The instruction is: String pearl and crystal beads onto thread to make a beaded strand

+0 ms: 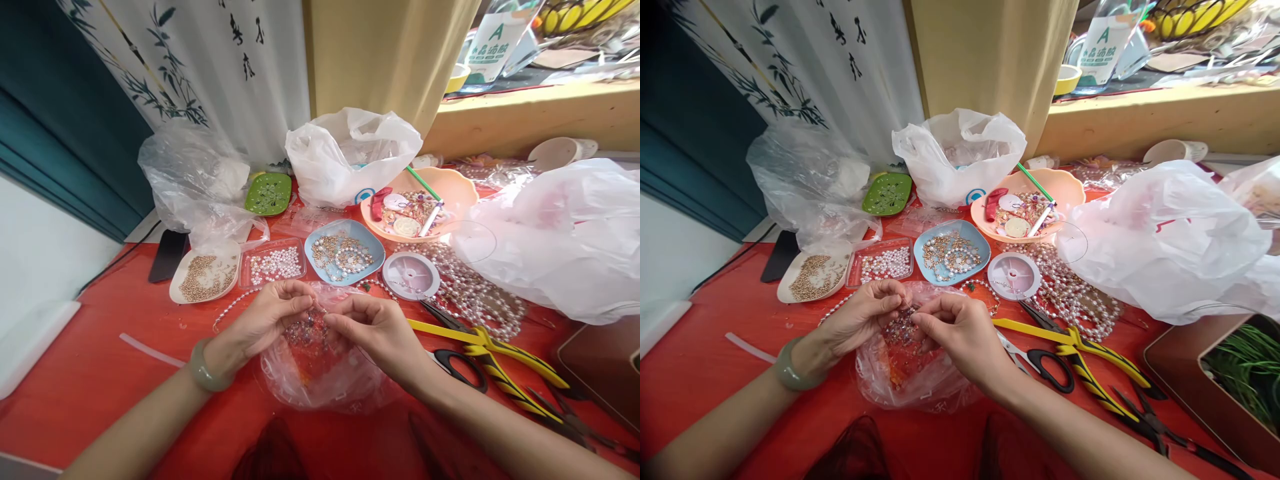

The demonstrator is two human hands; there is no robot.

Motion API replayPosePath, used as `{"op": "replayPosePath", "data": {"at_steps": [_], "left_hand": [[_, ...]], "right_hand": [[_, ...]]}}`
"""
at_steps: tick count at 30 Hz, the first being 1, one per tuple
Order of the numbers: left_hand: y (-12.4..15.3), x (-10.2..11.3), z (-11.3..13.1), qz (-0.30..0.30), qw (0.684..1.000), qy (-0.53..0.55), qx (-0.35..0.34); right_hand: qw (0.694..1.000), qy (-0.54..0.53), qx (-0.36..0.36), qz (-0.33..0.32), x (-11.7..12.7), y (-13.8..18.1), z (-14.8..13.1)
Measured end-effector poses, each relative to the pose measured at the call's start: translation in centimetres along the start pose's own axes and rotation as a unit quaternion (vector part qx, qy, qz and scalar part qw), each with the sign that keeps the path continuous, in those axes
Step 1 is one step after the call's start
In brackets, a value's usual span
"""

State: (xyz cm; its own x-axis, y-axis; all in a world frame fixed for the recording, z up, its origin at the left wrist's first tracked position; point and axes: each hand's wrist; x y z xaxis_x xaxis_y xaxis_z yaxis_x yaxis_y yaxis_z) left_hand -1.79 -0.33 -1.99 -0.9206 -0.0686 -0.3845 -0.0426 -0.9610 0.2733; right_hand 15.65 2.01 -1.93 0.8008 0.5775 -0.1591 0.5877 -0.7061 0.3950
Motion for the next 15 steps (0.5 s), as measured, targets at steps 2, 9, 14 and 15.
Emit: {"op": "replayPosePath", "data": {"at_steps": [2, 9, 14, 15], "left_hand": [[0.01, -0.02, 0.0, 0.002, 1.0, -0.003, 0.0], [0.04, -0.26, 0.1, 0.007, 0.998, -0.048, -0.031], [0.17, -0.25, 0.39, 0.02, 0.993, -0.101, -0.052], [0.21, -0.21, 0.45, 0.017, 0.992, -0.113, -0.058]], "right_hand": [[1.0, 0.0, -0.004, -0.002, 0.01, -0.04, 0.02], [1.0, -0.004, -0.008, -0.003, -0.07, -0.1, 0.05], [1.0, -0.028, -0.008, 0.001, -0.04, -0.18, -0.08], [0.999, -0.035, -0.006, -0.001, -0.02, -0.21, -0.08]]}}
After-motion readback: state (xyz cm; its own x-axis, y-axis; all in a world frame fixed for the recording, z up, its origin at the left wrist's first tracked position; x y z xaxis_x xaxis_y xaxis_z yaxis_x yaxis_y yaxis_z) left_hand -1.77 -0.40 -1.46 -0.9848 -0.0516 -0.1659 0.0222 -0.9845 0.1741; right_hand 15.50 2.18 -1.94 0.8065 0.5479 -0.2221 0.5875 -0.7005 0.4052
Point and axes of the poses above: each hand's wrist, its own y-axis away from the middle knuckle, its own x-axis out of the back of the hand, z = x × y, and after that the axes turned 10 degrees about -x, right-handed
